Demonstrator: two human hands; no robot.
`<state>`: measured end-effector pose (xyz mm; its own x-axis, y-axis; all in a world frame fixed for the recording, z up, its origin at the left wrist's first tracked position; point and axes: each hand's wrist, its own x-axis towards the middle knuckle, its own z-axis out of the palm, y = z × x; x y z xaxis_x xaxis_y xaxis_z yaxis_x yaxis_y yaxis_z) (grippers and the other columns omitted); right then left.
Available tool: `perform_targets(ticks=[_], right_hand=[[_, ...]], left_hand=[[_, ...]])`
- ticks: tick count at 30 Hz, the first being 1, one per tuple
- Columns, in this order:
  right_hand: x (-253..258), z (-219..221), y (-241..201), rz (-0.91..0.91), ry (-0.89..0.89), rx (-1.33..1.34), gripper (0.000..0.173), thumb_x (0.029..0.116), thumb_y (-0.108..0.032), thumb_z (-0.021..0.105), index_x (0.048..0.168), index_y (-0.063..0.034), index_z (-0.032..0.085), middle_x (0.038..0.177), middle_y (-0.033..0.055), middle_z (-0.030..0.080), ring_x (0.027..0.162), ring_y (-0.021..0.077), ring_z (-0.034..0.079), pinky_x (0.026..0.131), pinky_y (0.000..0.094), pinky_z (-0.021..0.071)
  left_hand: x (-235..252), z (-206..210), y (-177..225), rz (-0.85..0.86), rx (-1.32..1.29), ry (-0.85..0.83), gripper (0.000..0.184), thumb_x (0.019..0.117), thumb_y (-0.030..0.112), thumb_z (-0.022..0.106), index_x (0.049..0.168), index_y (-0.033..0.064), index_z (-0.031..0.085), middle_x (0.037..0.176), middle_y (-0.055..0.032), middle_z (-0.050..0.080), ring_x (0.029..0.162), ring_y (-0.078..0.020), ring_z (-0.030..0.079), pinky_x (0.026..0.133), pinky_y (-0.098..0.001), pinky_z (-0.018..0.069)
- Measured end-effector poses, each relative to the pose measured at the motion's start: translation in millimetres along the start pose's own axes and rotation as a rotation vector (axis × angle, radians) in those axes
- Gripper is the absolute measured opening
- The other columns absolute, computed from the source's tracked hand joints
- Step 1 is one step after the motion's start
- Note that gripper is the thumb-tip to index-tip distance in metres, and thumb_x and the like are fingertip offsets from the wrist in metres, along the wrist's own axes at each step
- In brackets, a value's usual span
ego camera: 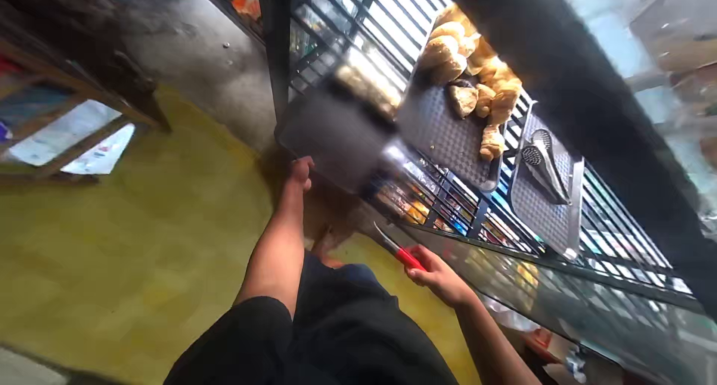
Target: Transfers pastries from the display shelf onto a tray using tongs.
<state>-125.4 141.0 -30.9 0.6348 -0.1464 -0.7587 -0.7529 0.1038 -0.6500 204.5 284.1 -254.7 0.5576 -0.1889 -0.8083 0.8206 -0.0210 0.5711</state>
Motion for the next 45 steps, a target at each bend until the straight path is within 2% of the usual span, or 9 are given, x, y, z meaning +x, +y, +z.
perform_targets(ticks=[5, 9, 12, 20, 25, 32, 39, 42, 45], right_hand=[[7, -2, 26, -0.017, 0.124, 0.095, 0.059, 0.0925, -0.046, 0.063, 0.133, -0.0038, 0.052, 0.073, -0.0099, 0.054, 0.058, 0.0001, 0.048, 0.054, 0.0185, 0.0425], [34, -24, 17, -0.165, 0.313, -0.111, 0.049, 0.0999, -0.033, 0.054, 0.133, 0.0027, 0.052, 0.084, -0.0017, 0.064, 0.066, 0.0052, 0.058, 0.064, 0.0239, 0.0527], [78, -38, -18, -0.156, 0.505, -0.382, 0.043, 0.1045, -0.023, 0.051, 0.136, 0.0061, 0.051, 0.094, 0.0099, 0.066, 0.071, 0.0131, 0.062, 0.069, 0.0326, 0.0561], [261, -40, -133, -0.212, 0.807, -0.575, 0.047, 0.1065, -0.035, 0.056, 0.129, 0.0069, 0.062, 0.116, 0.0281, 0.068, 0.107, 0.0386, 0.067, 0.099, 0.0564, 0.0497], [385, -47, -207, -0.142, 0.874, -0.521, 0.049, 0.1047, -0.040, 0.055, 0.119, 0.0055, 0.066, 0.117, 0.0277, 0.067, 0.112, 0.0402, 0.065, 0.098, 0.0589, 0.0487], [467, -46, -257, -0.002, 0.951, -0.509, 0.049, 0.1044, -0.040, 0.053, 0.127, 0.0015, 0.066, 0.136, 0.0233, 0.063, 0.130, 0.0361, 0.059, 0.108, 0.0558, 0.0455], [390, -13, -210, -0.325, 0.948, -0.533, 0.045, 0.1066, -0.032, 0.050, 0.130, 0.0030, 0.065, 0.125, 0.0271, 0.067, 0.121, 0.0413, 0.063, 0.106, 0.0593, 0.0461], [281, 30, -140, -0.455, 0.810, -0.512, 0.040, 0.1078, -0.035, 0.051, 0.127, -0.0060, 0.068, 0.107, 0.0159, 0.074, 0.097, 0.0284, 0.072, 0.090, 0.0523, 0.0577], [133, 77, -91, -0.403, 0.552, -0.591, 0.040, 0.1032, -0.030, 0.055, 0.134, -0.0059, 0.065, 0.107, 0.0142, 0.073, 0.096, 0.0252, 0.071, 0.091, 0.0481, 0.0566]], left_hand=[[-22, -17, -26, 0.043, -0.129, -0.035, 0.019, 0.0912, 0.007, 0.054, 0.109, 0.0006, 0.058, 0.105, -0.0130, 0.060, 0.094, -0.0224, 0.059, 0.082, -0.0464, 0.0526], [-49, -43, -43, 0.020, -0.124, -0.014, 0.015, 0.0919, 0.008, 0.054, 0.106, 0.0027, 0.059, 0.098, -0.0100, 0.061, 0.087, -0.0192, 0.059, 0.074, -0.0422, 0.0521], [-64, -77, -62, 0.011, -0.192, -0.003, 0.015, 0.0936, 0.003, 0.051, 0.108, 0.0041, 0.057, 0.094, -0.0087, 0.062, 0.083, -0.0181, 0.062, 0.073, -0.0391, 0.0546], [-106, -178, -128, 0.109, -0.380, 0.113, 0.030, 0.0785, -0.005, 0.048, 0.104, 0.0073, 0.055, 0.087, -0.0028, 0.069, 0.079, -0.0127, 0.069, 0.069, -0.0351, 0.0608], [-135, -238, -133, 0.127, -0.382, 0.139, 0.030, 0.0725, -0.004, 0.049, 0.089, 0.0156, 0.064, 0.077, 0.0041, 0.074, 0.068, -0.0066, 0.071, 0.061, -0.0281, 0.0609], [-152, -285, -105, 0.136, -0.387, 0.091, 0.042, 0.0725, -0.013, 0.046, 0.090, 0.0182, 0.067, 0.083, 0.0035, 0.078, 0.075, -0.0060, 0.073, 0.069, -0.0296, 0.0628], [-168, -292, -82, 0.129, -0.346, 0.036, 0.040, 0.0748, -0.010, 0.044, 0.087, 0.0187, 0.068, 0.083, 0.0034, 0.078, 0.076, -0.0067, 0.074, 0.070, -0.0304, 0.0627], [-178, -299, -74, 0.111, -0.322, -0.053, 0.036, 0.0785, -0.006, 0.045, 0.088, 0.0189, 0.070, 0.085, 0.0020, 0.078, 0.079, -0.0087, 0.074, 0.072, -0.0336, 0.0629], [-195, -302, -60, 0.118, -0.293, -0.028, 0.035, 0.0788, -0.006, 0.043, 0.090, 0.0184, 0.064, 0.085, 0.0037, 0.077, 0.080, -0.0088, 0.074, 0.072, -0.0351, 0.0629]])
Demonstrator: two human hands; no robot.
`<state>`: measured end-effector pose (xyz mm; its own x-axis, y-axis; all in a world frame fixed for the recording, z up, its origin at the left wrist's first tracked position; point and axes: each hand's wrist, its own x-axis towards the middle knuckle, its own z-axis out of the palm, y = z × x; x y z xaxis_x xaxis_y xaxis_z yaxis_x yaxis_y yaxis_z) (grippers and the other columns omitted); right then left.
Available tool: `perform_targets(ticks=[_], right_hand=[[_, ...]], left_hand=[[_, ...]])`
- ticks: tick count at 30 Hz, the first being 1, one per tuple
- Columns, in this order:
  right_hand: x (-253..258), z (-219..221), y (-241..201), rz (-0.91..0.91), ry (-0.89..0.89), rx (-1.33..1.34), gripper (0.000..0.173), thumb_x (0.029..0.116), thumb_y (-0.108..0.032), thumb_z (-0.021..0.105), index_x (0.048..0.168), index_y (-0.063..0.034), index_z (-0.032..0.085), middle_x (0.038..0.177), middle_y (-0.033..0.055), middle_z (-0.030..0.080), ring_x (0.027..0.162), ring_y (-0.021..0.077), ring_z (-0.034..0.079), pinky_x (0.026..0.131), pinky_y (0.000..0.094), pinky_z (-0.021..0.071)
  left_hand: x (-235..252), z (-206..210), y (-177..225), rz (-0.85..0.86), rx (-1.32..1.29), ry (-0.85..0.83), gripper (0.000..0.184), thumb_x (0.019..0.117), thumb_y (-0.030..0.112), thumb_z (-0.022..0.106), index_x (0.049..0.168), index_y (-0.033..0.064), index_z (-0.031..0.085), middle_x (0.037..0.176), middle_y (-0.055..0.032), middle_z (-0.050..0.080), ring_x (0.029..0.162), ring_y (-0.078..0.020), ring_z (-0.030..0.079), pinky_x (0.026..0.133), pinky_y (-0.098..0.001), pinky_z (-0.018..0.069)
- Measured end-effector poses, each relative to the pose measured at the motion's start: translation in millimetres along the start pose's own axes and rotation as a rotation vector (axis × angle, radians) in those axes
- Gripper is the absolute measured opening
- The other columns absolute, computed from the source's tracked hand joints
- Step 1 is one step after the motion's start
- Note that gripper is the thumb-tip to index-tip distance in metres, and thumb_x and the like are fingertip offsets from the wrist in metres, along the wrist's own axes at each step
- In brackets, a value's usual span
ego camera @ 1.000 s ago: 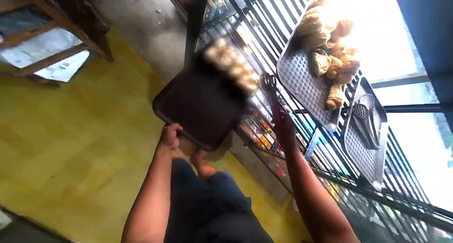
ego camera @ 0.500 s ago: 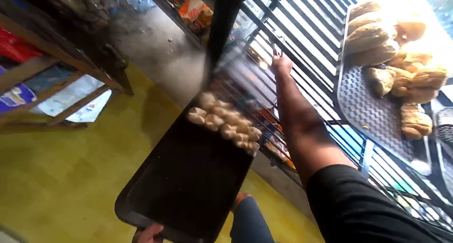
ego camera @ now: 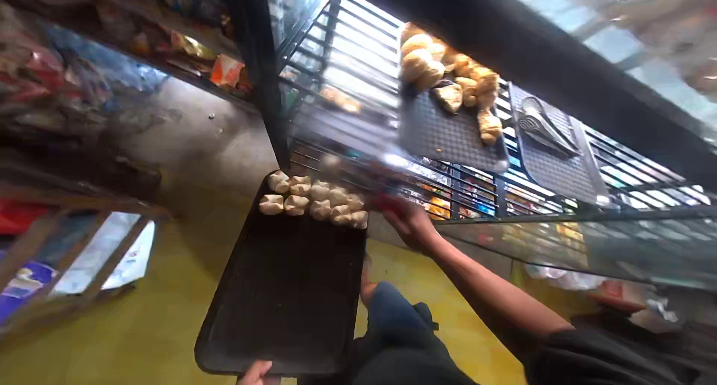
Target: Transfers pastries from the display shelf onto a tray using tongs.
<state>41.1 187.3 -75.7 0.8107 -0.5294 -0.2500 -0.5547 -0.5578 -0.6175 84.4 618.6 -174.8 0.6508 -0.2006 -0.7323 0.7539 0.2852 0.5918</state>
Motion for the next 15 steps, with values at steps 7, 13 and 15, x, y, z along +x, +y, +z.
perform_targets(ticks=[7, 13, 15], right_hand=[[-73, -130, -36, 0.141, 0.369, -0.224, 0.033, 0.1031, -0.022, 0.060, 0.130, -0.0031, 0.066, 0.100, 0.0207, 0.072, 0.086, 0.0360, 0.070, 0.080, 0.0604, 0.0555], [-21, -139, -18, 0.206, 0.406, -0.295, 0.033, 0.1026, -0.025, 0.059, 0.125, -0.0012, 0.064, 0.106, 0.0239, 0.070, 0.101, 0.0425, 0.070, 0.086, 0.0630, 0.0543], [-19, -133, -16, 0.210, 0.407, -0.251, 0.036, 0.1022, -0.026, 0.060, 0.126, 0.0001, 0.063, 0.108, 0.0242, 0.071, 0.103, 0.0422, 0.070, 0.088, 0.0622, 0.0542]], left_hand=[[-14, 16, 33, 0.085, 0.022, 0.055, 0.028, 0.0796, -0.003, 0.043, 0.097, 0.0132, 0.059, 0.085, 0.0002, 0.073, 0.078, -0.0125, 0.072, 0.068, -0.0358, 0.0624], [-34, 38, 47, 0.188, -0.006, 0.048, 0.027, 0.0813, 0.001, 0.043, 0.102, 0.0115, 0.057, 0.089, -0.0019, 0.072, 0.082, -0.0134, 0.071, 0.071, -0.0367, 0.0617], [-40, 42, 47, 0.208, -0.021, 0.047, 0.027, 0.0810, 0.001, 0.042, 0.100, 0.0124, 0.057, 0.089, -0.0014, 0.072, 0.082, -0.0128, 0.071, 0.071, -0.0363, 0.0616]])
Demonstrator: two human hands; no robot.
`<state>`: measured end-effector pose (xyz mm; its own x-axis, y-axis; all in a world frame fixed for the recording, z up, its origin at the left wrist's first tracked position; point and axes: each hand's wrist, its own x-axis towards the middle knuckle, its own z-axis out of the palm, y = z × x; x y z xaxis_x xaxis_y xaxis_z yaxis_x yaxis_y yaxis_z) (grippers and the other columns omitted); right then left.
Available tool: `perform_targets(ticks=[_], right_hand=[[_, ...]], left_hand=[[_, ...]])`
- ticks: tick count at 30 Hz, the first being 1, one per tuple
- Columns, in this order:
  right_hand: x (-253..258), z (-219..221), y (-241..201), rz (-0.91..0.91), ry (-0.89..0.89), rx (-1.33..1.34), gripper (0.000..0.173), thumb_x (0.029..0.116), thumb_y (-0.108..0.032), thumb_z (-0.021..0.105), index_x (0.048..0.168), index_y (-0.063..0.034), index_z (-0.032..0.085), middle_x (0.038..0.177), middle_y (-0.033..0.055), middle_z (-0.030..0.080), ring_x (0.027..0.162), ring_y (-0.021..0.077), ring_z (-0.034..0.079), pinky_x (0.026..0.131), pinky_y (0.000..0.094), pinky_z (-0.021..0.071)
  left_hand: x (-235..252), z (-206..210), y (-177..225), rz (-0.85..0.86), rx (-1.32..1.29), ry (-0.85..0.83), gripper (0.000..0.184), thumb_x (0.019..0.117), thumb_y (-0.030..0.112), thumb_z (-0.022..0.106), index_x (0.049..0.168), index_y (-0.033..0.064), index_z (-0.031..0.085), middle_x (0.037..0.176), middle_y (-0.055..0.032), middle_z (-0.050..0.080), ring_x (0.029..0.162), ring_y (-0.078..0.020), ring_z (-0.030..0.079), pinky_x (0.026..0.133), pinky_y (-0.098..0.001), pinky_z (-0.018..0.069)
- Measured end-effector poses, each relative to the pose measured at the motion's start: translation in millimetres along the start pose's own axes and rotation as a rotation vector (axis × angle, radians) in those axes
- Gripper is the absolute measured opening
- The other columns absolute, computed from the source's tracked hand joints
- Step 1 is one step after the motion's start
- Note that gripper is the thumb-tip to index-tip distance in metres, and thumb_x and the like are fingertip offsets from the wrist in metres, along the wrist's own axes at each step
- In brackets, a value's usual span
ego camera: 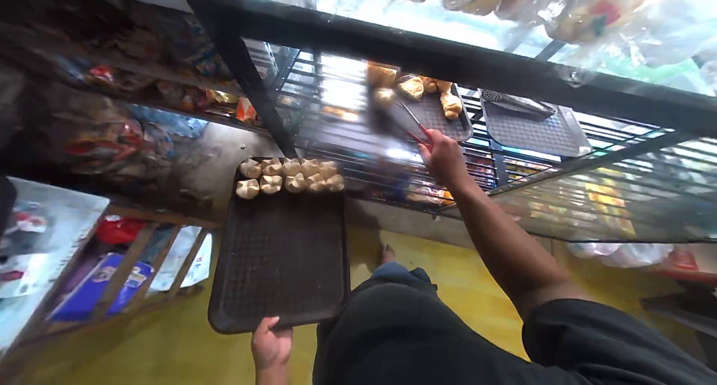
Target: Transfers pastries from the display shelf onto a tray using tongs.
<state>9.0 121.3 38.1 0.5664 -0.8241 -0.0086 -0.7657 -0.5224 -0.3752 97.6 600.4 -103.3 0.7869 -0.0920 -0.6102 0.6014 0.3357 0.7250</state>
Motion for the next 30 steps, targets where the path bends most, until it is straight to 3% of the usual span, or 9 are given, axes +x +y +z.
perform_targets(ticks=[7, 11, 16, 18, 21, 26, 30], right_hand=[[-24, -13, -6, 0.042, -0.027, 0.084, 0.039, 0.1011, -0.026, 0.063, 0.131, -0.0017, 0.062, 0.110, 0.0233, 0.070, 0.102, 0.0411, 0.069, 0.089, 0.0621, 0.0534], [-70, -38, -9, -0.051, -0.091, 0.146, 0.035, 0.1022, -0.024, 0.064, 0.130, -0.0028, 0.062, 0.094, 0.0210, 0.069, 0.081, 0.0368, 0.068, 0.073, 0.0592, 0.0550], [-100, 6, -26, -0.172, -0.440, 0.031, 0.031, 0.0981, -0.027, 0.068, 0.120, -0.0057, 0.068, 0.099, 0.0168, 0.071, 0.094, 0.0355, 0.070, 0.084, 0.0595, 0.0556], [-100, 15, -35, -0.117, -0.452, -0.008, 0.031, 0.0992, -0.029, 0.066, 0.118, -0.0047, 0.067, 0.102, 0.0180, 0.071, 0.100, 0.0369, 0.070, 0.087, 0.0595, 0.0549], [-96, 16, -41, -0.069, -0.434, 0.013, 0.031, 0.0997, -0.030, 0.066, 0.116, -0.0034, 0.067, 0.098, 0.0178, 0.071, 0.097, 0.0359, 0.070, 0.085, 0.0578, 0.0555], [-80, 35, -36, -0.166, -0.362, -0.001, 0.029, 0.1011, -0.029, 0.063, 0.111, -0.0019, 0.067, 0.094, 0.0198, 0.071, 0.093, 0.0389, 0.071, 0.080, 0.0596, 0.0569], [-86, 7, -28, -0.190, -0.345, 0.030, 0.029, 0.1019, -0.029, 0.063, 0.119, -0.0058, 0.068, 0.101, 0.0176, 0.072, 0.097, 0.0362, 0.071, 0.085, 0.0586, 0.0567]], left_hand=[[-4, 8, -4, 0.007, -0.027, -0.003, 0.026, 0.0800, 0.002, 0.044, 0.100, 0.0117, 0.057, 0.088, -0.0030, 0.071, 0.081, -0.0144, 0.071, 0.071, -0.0374, 0.0613], [-3, 20, -4, -0.008, -0.027, -0.007, 0.026, 0.0816, 0.002, 0.042, 0.101, 0.0111, 0.056, 0.089, -0.0033, 0.071, 0.081, -0.0147, 0.071, 0.071, -0.0373, 0.0612], [-5, 35, -5, -0.036, -0.030, -0.008, 0.027, 0.0825, 0.000, 0.041, 0.104, 0.0093, 0.054, 0.092, -0.0060, 0.070, 0.084, -0.0171, 0.070, 0.073, -0.0401, 0.0606], [-3, 40, -5, -0.038, -0.041, -0.020, 0.027, 0.0824, 0.000, 0.041, 0.104, 0.0094, 0.054, 0.092, -0.0063, 0.070, 0.084, -0.0172, 0.070, 0.073, -0.0402, 0.0606], [-4, 43, -6, -0.034, -0.047, -0.040, 0.028, 0.0818, 0.000, 0.041, 0.104, 0.0091, 0.054, 0.093, -0.0065, 0.070, 0.085, -0.0176, 0.070, 0.075, -0.0404, 0.0605], [-5, 53, -6, -0.024, -0.065, -0.059, 0.028, 0.0804, 0.001, 0.042, 0.104, 0.0095, 0.055, 0.092, -0.0063, 0.070, 0.085, -0.0174, 0.071, 0.074, -0.0403, 0.0608], [-5, 62, -6, -0.016, -0.078, -0.071, 0.027, 0.0814, 0.003, 0.041, 0.104, 0.0101, 0.055, 0.092, -0.0058, 0.070, 0.084, -0.0170, 0.071, 0.073, -0.0395, 0.0608]])
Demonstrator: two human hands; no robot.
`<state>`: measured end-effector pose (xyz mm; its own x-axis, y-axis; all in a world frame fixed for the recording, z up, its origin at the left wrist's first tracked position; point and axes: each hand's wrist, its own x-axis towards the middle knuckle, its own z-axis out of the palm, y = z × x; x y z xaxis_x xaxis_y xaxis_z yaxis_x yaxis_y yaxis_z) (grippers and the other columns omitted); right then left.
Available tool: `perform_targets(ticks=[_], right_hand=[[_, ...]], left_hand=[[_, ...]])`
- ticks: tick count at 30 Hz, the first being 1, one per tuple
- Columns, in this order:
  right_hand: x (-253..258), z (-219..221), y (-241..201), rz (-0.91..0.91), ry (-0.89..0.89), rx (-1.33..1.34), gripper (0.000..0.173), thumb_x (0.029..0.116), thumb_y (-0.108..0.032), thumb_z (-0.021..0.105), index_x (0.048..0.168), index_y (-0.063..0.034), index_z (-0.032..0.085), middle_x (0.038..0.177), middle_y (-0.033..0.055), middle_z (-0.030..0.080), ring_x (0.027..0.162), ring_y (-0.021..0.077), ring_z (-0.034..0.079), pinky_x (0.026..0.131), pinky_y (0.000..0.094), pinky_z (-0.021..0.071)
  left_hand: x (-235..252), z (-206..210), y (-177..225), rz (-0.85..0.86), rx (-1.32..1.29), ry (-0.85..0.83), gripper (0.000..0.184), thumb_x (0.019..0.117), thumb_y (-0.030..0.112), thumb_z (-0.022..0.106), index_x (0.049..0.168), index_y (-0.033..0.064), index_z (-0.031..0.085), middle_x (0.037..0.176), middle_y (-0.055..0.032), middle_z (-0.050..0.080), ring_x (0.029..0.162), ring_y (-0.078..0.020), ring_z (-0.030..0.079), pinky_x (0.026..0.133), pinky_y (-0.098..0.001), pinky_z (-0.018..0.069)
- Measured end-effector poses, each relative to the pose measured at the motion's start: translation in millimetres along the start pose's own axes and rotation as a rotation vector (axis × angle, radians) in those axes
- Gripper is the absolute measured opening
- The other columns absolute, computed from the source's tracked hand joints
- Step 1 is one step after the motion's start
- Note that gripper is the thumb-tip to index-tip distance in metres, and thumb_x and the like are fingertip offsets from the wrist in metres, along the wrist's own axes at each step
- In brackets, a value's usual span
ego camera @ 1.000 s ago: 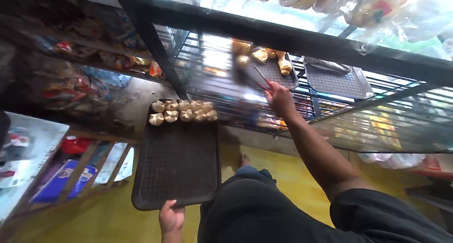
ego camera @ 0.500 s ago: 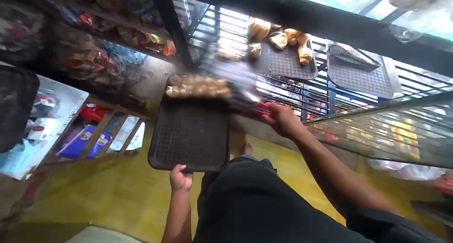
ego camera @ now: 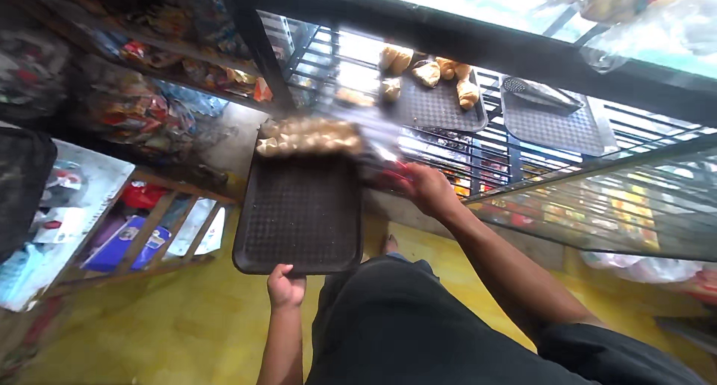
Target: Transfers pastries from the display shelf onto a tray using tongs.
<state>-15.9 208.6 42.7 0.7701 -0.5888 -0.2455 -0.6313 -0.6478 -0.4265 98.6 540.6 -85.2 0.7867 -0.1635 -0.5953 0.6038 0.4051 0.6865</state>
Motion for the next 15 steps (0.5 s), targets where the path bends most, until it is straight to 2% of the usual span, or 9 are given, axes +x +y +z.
perform_targets(ticks=[2, 4, 7, 11, 15], right_hand=[[-18, -21, 7, -0.027, 0.051, 0.038, 0.030, 0.1020, -0.027, 0.063, 0.124, -0.0071, 0.068, 0.099, 0.0165, 0.072, 0.091, 0.0341, 0.071, 0.083, 0.0581, 0.0568], [-28, -41, 15, -0.030, 0.147, 0.066, 0.031, 0.1028, -0.024, 0.062, 0.128, -0.0082, 0.068, 0.093, 0.0150, 0.072, 0.080, 0.0315, 0.070, 0.075, 0.0563, 0.0573], [-20, -61, 25, 0.068, 0.259, 0.059, 0.026, 0.1031, -0.026, 0.062, 0.114, -0.0031, 0.069, 0.081, 0.0166, 0.069, 0.072, 0.0342, 0.069, 0.066, 0.0573, 0.0554], [10, -64, 31, 0.172, 0.227, 0.058, 0.028, 0.1025, -0.028, 0.060, 0.106, -0.0016, 0.067, 0.084, 0.0178, 0.068, 0.081, 0.0361, 0.069, 0.074, 0.0584, 0.0542], [19, -66, 24, 0.209, 0.182, 0.082, 0.032, 0.1025, -0.030, 0.061, 0.110, -0.0001, 0.068, 0.092, 0.0200, 0.070, 0.089, 0.0375, 0.070, 0.081, 0.0594, 0.0548]], left_hand=[[-1, 4, -2, 0.001, -0.007, -0.002, 0.027, 0.0809, 0.003, 0.042, 0.104, 0.0107, 0.055, 0.092, -0.0056, 0.070, 0.085, -0.0169, 0.071, 0.074, -0.0396, 0.0608], [-1, 8, -2, 0.009, -0.010, 0.002, 0.027, 0.0809, 0.003, 0.042, 0.103, 0.0106, 0.055, 0.092, -0.0052, 0.071, 0.085, -0.0164, 0.071, 0.074, -0.0392, 0.0611], [-2, 12, -3, 0.013, -0.018, 0.009, 0.027, 0.0810, 0.002, 0.042, 0.103, 0.0101, 0.055, 0.092, -0.0058, 0.070, 0.085, -0.0170, 0.071, 0.074, -0.0394, 0.0610], [-4, 18, -5, 0.008, -0.018, 0.013, 0.026, 0.0812, 0.003, 0.042, 0.103, 0.0097, 0.055, 0.092, -0.0063, 0.070, 0.083, -0.0173, 0.071, 0.073, -0.0395, 0.0607], [-7, 17, -8, 0.022, 0.003, 0.025, 0.026, 0.0823, 0.003, 0.042, 0.105, 0.0102, 0.054, 0.092, -0.0057, 0.069, 0.084, -0.0171, 0.070, 0.073, -0.0398, 0.0605]])
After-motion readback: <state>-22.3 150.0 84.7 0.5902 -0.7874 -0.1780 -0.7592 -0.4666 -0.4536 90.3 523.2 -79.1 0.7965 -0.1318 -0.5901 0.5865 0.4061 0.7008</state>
